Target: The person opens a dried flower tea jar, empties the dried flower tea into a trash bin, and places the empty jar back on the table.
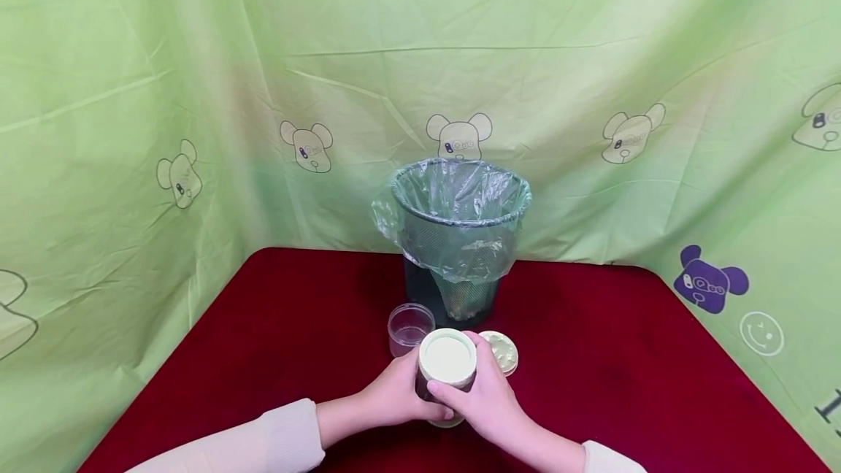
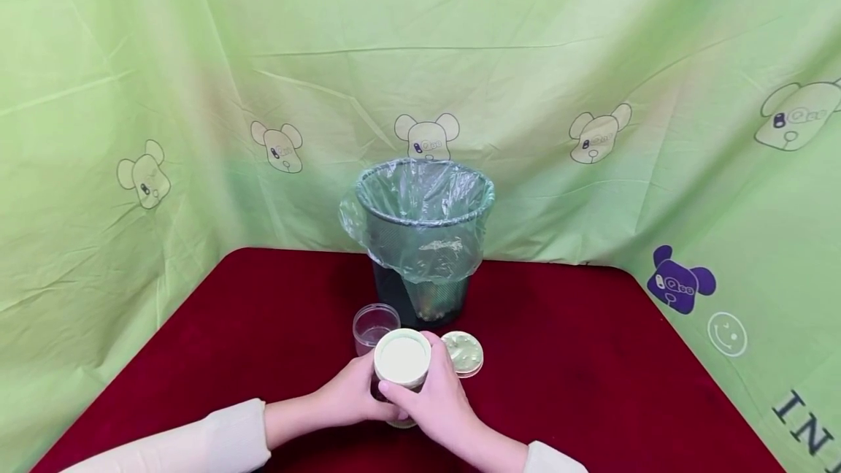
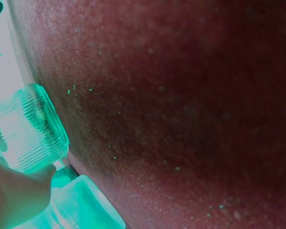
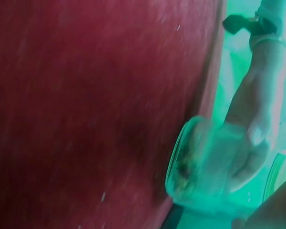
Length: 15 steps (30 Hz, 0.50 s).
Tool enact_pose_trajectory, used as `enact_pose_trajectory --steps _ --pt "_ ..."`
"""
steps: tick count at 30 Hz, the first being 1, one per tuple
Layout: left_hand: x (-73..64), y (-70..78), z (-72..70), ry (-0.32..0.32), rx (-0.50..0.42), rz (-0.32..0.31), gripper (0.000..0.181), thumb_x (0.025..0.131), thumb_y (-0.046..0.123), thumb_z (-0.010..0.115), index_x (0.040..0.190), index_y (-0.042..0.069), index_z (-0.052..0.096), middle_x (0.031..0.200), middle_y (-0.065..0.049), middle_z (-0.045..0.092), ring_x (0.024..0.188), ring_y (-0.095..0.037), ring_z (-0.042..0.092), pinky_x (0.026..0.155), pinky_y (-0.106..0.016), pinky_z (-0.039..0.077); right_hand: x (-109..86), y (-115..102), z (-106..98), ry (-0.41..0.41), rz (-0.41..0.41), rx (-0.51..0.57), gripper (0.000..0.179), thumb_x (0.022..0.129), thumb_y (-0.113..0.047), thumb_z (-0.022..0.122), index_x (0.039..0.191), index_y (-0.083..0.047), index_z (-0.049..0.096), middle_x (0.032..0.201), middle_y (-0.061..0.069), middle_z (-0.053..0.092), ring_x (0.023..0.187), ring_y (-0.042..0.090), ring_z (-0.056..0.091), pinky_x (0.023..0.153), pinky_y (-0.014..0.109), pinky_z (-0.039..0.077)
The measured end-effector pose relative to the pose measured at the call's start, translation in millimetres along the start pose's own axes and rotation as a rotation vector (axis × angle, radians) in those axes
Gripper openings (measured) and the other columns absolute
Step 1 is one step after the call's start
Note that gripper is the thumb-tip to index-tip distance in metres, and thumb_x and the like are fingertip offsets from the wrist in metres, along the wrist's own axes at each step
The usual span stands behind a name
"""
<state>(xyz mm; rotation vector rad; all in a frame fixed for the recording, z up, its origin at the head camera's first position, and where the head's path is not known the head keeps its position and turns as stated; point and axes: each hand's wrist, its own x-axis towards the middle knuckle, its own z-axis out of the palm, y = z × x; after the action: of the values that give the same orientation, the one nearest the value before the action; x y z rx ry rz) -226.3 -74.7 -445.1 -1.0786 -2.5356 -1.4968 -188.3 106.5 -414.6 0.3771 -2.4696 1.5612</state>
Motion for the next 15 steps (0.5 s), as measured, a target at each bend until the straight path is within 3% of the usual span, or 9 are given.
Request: enact_pose_trajectory --steps 9,15 --pt "0.5 0.7 0.0 -0.003 -0.015 -0.012 0.08 0.07 0.03 0.087 0.137 0.019 0.043 0.123 0.008 0.058 0.113 -0.008 0.055 0.098 -0.029 0.043 18.5 19 -20 -0.258 -0.158 0.047 0.072 0.078 -0.026 0.081 0.136 -0.014 0.041 0.124 -0.002 0.055 0.113 0.017 0.052 0.096 0.033 0.043" --pt "1.5 -0.6 0.3 -0.006 0.0 -0.025 0.08 0.07 0.029 0.087 0.136 0.019 0.043 0.122 0.008 0.059 0.111 -0.008 0.055 0.097 -0.03 0.044 34.8 28 -31 -0.44 -0.275 0.104 0.069 0.082 -0.021 0.077 0.138 -0.012 0.038 0.129 0.001 0.052 0.115 0.017 0.05 0.096 0.03 0.044"
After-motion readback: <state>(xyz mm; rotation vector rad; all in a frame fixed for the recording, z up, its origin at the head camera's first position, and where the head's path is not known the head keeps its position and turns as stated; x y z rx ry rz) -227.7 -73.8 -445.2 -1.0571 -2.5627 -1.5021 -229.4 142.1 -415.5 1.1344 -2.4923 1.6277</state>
